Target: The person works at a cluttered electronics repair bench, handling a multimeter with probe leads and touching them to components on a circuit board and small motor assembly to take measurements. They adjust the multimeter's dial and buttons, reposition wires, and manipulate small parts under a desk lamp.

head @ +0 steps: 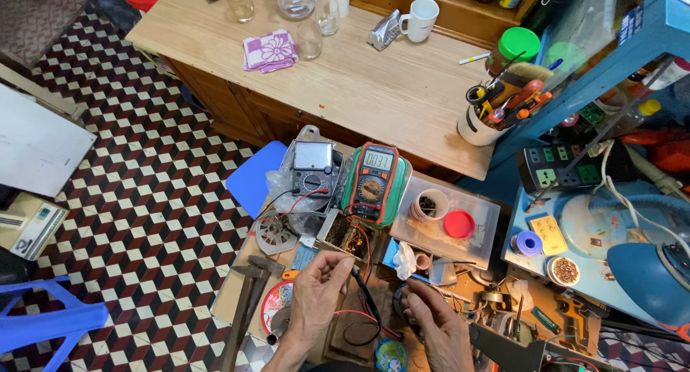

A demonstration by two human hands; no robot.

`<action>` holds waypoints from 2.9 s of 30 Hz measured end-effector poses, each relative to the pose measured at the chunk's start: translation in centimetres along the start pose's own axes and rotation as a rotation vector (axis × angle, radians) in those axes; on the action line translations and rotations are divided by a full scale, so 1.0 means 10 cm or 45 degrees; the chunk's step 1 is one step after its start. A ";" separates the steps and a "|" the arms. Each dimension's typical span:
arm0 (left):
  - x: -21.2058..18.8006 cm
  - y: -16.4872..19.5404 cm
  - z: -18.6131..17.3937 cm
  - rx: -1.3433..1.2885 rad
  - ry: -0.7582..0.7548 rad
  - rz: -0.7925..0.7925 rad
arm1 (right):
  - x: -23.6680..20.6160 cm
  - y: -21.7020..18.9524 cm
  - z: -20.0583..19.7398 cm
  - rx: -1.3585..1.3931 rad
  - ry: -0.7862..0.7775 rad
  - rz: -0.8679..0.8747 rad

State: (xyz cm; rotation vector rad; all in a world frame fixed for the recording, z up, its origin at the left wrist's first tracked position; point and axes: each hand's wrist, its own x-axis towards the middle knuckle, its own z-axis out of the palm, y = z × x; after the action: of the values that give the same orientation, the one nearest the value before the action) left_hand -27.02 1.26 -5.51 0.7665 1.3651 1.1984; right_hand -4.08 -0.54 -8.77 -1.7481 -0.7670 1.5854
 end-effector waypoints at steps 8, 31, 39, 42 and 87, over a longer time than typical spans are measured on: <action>0.21 -0.06 0.19 0.053 0.052 0.060 | 0.27 -0.37 0.16 -0.186 -0.026 -0.127; 0.11 -0.07 -0.11 0.094 0.123 0.087 | 0.78 -0.68 0.39 -0.412 -0.007 -0.410; 0.73 -0.13 -0.24 0.234 0.102 0.136 | 1.26 -0.77 0.77 -0.265 -0.062 -0.166; 0.96 -0.14 -0.28 0.286 0.119 0.152 | 1.37 -0.72 0.83 -0.250 -0.071 -0.171; 1.56 -0.20 -0.31 0.584 -0.142 0.267 | 1.57 -0.62 0.81 -0.245 -0.125 -0.104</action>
State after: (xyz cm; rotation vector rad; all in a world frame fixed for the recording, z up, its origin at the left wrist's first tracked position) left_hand -32.48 14.59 -12.62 1.3081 1.5126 0.9896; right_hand -10.55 16.18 -14.00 -1.7574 -1.0560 1.5955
